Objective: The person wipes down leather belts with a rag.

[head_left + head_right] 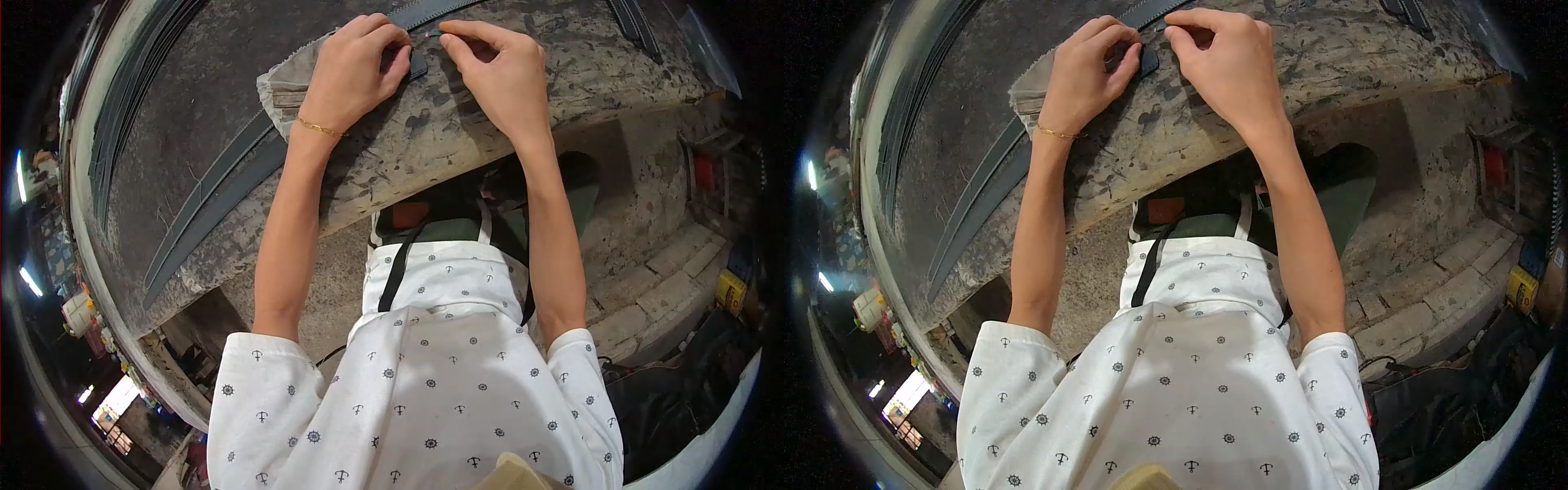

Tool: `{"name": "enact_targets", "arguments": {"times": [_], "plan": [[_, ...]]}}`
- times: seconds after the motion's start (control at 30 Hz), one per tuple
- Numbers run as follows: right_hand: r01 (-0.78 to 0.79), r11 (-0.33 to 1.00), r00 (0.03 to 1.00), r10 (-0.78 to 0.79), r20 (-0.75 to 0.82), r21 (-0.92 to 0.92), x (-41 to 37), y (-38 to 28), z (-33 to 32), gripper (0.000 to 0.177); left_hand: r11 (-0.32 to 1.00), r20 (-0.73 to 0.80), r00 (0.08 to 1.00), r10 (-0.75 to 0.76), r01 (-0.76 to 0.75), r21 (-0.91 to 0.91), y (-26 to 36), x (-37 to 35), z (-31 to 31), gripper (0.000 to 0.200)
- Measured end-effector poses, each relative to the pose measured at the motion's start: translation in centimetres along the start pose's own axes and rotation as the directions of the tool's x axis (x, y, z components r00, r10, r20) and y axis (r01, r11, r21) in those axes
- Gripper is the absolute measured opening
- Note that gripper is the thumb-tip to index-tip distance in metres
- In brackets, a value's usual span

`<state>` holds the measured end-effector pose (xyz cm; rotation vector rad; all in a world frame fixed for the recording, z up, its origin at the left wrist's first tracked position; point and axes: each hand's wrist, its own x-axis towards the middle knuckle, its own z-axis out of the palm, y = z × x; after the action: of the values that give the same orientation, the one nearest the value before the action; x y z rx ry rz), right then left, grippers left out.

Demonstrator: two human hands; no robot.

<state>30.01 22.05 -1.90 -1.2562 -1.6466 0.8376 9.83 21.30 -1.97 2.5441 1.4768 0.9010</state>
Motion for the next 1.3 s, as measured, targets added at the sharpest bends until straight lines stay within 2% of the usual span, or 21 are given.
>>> {"name": "enact_targets", "arguments": {"times": [0.07, 0.4, 0.6, 0.8, 0.87, 1.03, 1.1, 1.17, 1.2, 1.27, 1.3], "plan": [[0.034, 0.999, 0.999, -0.034, 0.003, -0.015, -0.1, 0.0, 0.1, 0.020, 0.998, 0.002, 1.000, -0.025, 0.025, -0.057, -0.1, 0.0, 0.0, 0.012], [0.150, 0.984, 0.985, -0.141, 0.095, -0.101, 0.0, -0.2, 0.2, 0.019, 0.997, -0.013, 1.000, -0.017, 0.016, -0.072, -0.4, -0.1, 0.2, 0.012], [0.237, 0.968, 0.970, -0.232, 0.079, -0.076, 0.1, 0.3, 0.6, 0.019, 0.997, -0.012, 1.000, -0.023, 0.022, -0.073, -0.2, 0.0, 0.1, 0.011], [0.189, 0.978, 0.978, -0.179, 0.111, -0.087, 0.0, -0.1, 0.5, 0.018, 0.997, -0.033, 0.999, -0.009, 0.006, -0.074, -0.1, 0.1, 0.1, 0.012], [0.203, 0.975, 0.975, -0.193, 0.112, -0.091, 0.1, -0.1, 0.5, 0.018, 0.989, 0.009, 0.996, -0.087, 0.087, -0.123, 0.3, 0.2, -0.1, 0.012], [0.195, 0.977, 0.977, -0.185, 0.109, -0.089, 0.0, 0.0, 0.5, 0.017, 0.996, -0.025, 0.999, -0.042, 0.040, -0.076, -0.1, 0.1, 0.2, 0.012], [0.106, 0.994, 0.993, -0.106, 0.050, 0.004, 0.0, 0.2, 0.3, 0.017, 0.998, -0.037, 0.998, -0.043, 0.041, -0.057, 0.0, 0.0, -0.2, 0.013], [0.073, 0.997, 0.997, -0.073, 0.009, 0.025, 0.0, 0.1, 0.2, 0.017, 0.974, -0.042, 0.983, -0.176, 0.168, -0.152, 0.4, -0.1, -1.2, 0.019], [0.037, 0.998, 0.999, -0.036, -0.035, 0.043, 0.1, 0.2, 0.0, 0.017, 0.976, -0.047, 0.983, -0.175, 0.167, -0.142, 0.7, -0.5, -2.0, 0.019], [0.036, 0.995, 0.999, -0.033, -0.043, 0.093, -0.2, 1.0, 0.1, 0.018, 0.977, -0.282, 0.958, -0.057, 0.112, 0.184, 2.3, -2.3, -4.6, 0.024], [0.008, 0.987, 0.998, 0.003, -0.067, 0.162, -0.1, 1.1, 0.1, 0.018, 0.953, -0.247, 0.962, -0.114, 0.176, 0.245, 3.0, -3.6, -5.7, 0.028]]}}
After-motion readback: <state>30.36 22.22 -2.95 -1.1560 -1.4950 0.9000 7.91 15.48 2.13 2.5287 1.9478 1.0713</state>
